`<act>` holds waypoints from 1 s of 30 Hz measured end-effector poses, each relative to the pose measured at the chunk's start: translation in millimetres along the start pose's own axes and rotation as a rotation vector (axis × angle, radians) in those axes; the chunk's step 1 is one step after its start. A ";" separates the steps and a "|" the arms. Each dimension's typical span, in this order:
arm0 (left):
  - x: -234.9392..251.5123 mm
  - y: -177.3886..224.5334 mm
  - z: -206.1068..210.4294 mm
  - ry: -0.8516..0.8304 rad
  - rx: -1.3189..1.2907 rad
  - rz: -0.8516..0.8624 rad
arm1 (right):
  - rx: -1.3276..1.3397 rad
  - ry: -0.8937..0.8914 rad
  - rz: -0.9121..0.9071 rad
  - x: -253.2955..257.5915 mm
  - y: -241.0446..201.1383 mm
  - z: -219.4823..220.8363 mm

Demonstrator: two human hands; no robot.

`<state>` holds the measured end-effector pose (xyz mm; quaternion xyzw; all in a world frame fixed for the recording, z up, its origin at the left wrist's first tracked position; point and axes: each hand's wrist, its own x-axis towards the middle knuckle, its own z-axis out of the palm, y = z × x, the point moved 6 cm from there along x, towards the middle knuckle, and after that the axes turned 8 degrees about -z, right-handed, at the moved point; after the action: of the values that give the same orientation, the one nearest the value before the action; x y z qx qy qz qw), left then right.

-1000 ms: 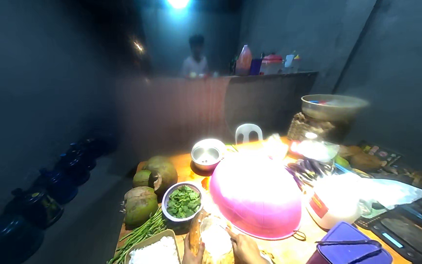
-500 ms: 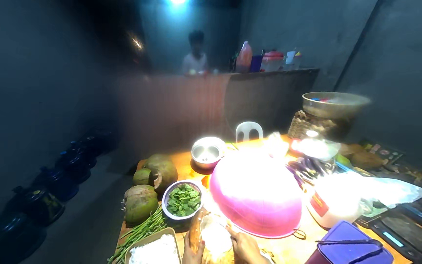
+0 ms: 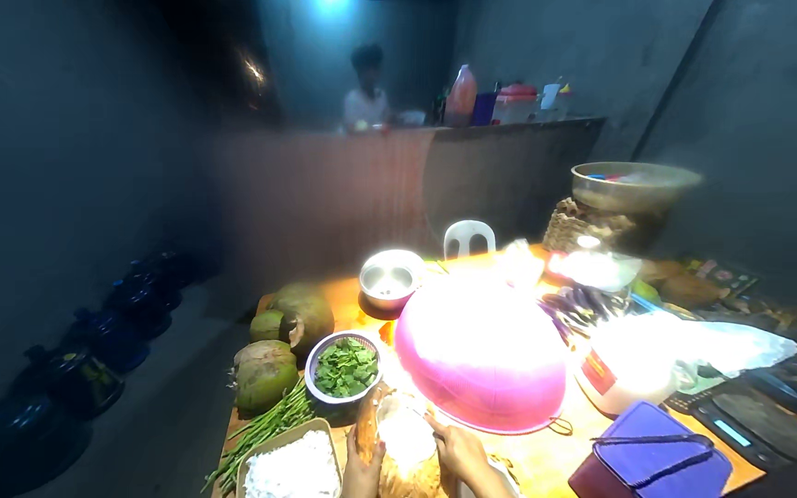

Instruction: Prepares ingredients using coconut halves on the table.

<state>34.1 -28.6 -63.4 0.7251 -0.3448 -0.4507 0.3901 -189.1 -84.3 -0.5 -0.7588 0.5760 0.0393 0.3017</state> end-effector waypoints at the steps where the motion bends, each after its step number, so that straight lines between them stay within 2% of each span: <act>1: -0.5 0.7 -0.2 0.002 0.001 -0.010 | -0.004 0.004 -0.005 0.2 -0.1 0.0; 16: 0.9 7.9 -3.5 0.009 0.075 -0.005 | 0.014 -0.016 -0.025 -2.7 -8.1 -4.9; 23: -9.1 22.1 -6.6 0.017 0.245 -0.115 | -0.040 -0.027 -0.019 4.6 -2.9 1.2; 26: -27.6 25.3 -8.2 0.067 0.338 -0.159 | -0.127 -0.098 -0.073 -1.3 -7.4 8.1; 30: -30.5 18.9 -13.9 0.018 0.387 -0.209 | -0.232 -0.197 -0.060 -13.3 -21.3 -0.9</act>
<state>33.3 -7.7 -31.1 0.8223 -0.3442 -0.4076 0.1981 -174.6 -70.2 14.5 -0.7979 0.5122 0.1707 0.2680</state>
